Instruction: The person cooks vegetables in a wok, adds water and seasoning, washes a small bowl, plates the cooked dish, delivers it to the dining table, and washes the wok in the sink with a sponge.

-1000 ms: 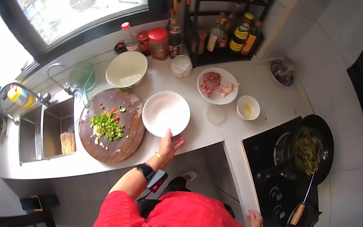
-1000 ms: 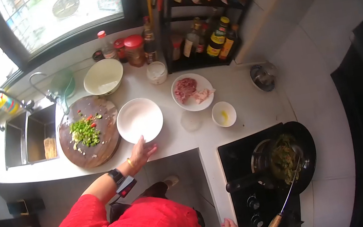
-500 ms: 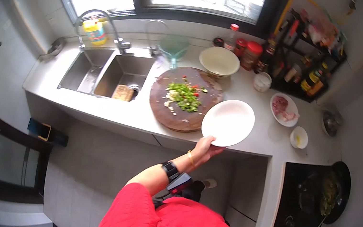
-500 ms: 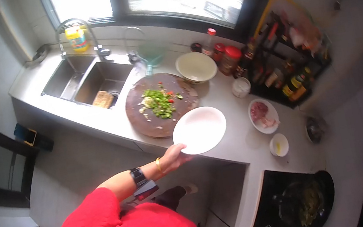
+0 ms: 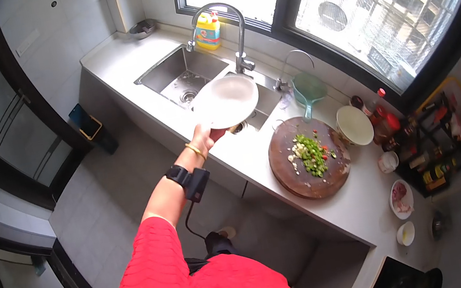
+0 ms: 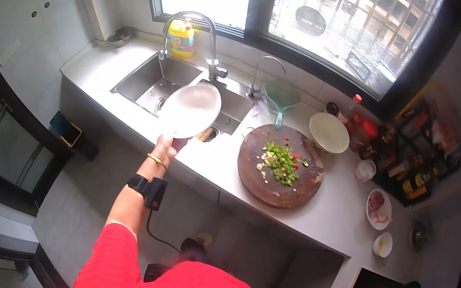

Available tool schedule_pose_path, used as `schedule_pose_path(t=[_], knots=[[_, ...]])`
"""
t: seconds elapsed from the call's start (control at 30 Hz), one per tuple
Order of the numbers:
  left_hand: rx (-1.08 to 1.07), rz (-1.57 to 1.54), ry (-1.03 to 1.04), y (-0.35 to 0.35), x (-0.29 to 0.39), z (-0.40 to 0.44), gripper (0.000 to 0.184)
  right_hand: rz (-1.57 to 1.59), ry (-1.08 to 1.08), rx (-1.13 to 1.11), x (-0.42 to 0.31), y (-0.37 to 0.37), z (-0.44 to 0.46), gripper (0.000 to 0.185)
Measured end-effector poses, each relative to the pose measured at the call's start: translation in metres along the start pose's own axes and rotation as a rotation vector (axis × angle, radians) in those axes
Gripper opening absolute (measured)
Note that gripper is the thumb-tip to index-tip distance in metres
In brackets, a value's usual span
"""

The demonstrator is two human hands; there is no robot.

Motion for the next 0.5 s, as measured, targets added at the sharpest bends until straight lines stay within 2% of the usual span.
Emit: schedule_pose_path(t=[0.07,0.13,0.17,0.2,0.3,0.4,0.5], knots=[[0.048,0.174,0.028,-0.029,-0.004,0.011,0.023,0.058,0.023,0.071,-0.027,0.018,0.018,0.019],[0.161,0.222,0.075,-0.055,-0.002,0.024,0.024,0.073,0.093,0.062,-0.052,0.044,0.032,0.019],[0.147,0.243,0.052,-0.073,-0.001,0.039,0.025,0.079,0.133,0.061,-0.063,0.057,0.035,0.019],[0.171,0.245,-0.043,-0.095,-0.001,0.056,0.027,0.049,0.049,0.051,-0.078,0.072,0.036,0.019],[0.297,0.253,-0.118,-0.128,0.012,0.084,0.028,-0.091,-0.150,0.023,-0.101,0.106,0.045,0.020],[0.328,0.176,-0.102,-0.154,0.018,0.115,0.027,-0.046,-0.051,0.004,-0.141,0.129,0.036,0.020],[0.318,0.100,-0.103,-0.174,0.022,0.136,0.024,-0.010,-0.022,0.026,-0.137,0.138,0.029,0.021]])
Point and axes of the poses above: each hand's wrist, its own z-axis towards the middle knuckle, its own y-axis out of the palm, x = y × z, the point moved 2 cm from there along z, towards the middle knuckle, and after that the axes turned 3 degrees about -y, right-handed, at the moved point
